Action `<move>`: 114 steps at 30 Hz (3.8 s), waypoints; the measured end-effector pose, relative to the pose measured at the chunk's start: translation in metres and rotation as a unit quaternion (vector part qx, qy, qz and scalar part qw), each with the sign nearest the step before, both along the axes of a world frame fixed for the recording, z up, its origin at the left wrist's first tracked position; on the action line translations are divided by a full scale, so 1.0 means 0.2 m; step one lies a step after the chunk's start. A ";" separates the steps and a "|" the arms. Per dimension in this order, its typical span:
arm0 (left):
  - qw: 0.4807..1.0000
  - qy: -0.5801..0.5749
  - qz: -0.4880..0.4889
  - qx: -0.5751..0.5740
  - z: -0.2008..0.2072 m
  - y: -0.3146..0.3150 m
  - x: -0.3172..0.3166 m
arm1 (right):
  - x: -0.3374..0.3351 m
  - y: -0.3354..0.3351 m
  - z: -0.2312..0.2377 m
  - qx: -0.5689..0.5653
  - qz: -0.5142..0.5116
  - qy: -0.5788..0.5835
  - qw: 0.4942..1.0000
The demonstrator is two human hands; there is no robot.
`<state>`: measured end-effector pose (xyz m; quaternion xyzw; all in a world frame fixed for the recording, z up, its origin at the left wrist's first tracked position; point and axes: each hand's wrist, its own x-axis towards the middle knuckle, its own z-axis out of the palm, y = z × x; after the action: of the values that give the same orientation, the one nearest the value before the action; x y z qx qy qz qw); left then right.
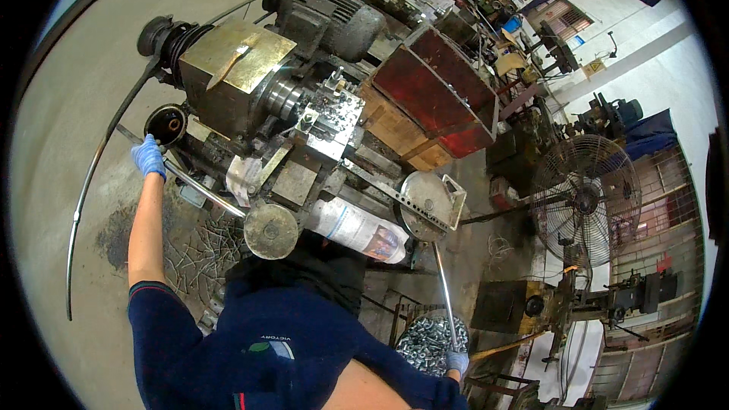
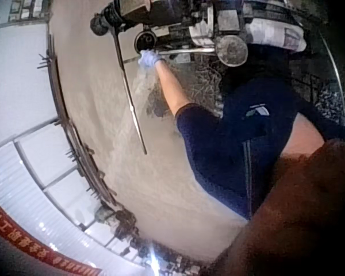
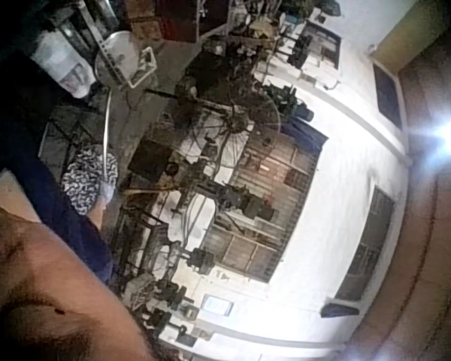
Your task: The person operates a metal lathe, picking up small metal components from a bin, securing them in the chuck, using a hand lever to engage the machine for cutting or shaping, and then removing the finished part and placing it back into the container.
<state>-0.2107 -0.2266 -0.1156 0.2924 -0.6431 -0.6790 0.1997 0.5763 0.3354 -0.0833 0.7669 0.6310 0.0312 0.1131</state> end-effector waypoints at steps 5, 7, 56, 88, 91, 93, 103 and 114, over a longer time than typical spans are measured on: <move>1.000 -0.001 0.006 0.003 0.03 0.02 0.01 | 0.00 -0.03 0.02 0.012 0.005 0.025 1.000; 1.000 -0.002 0.005 -0.003 0.03 0.01 0.01 | 0.00 -0.03 0.02 0.010 0.008 0.020 1.000; 0.997 0.038 0.000 0.065 0.00 0.01 -0.01 | -0.15 -0.26 0.12 0.013 -0.061 0.005 0.998; 0.996 0.038 -0.007 0.077 -0.05 -0.01 -0.02 | 0.02 -0.21 -0.05 0.025 -0.062 0.023 0.997; 0.997 0.035 -0.006 0.062 0.01 0.03 -0.01 | -0.21 -0.23 0.01 0.019 0.003 0.039 0.999; 0.997 0.036 -0.001 0.066 0.02 0.01 0.01 | -0.57 -0.29 0.17 0.012 0.094 0.119 0.988; 0.998 0.027 -0.020 0.060 0.03 0.00 0.04 | -1.08 0.26 0.18 0.035 0.179 -0.031 0.983; 0.990 -0.011 -0.137 0.019 -0.05 -0.03 0.08 | -1.87 0.66 0.20 0.078 0.244 -0.015 0.967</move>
<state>-0.1944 -0.2336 -0.1246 0.2130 -0.6664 -0.7085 0.0923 0.2020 0.4682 -0.0442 0.5957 0.7928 0.1184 0.0518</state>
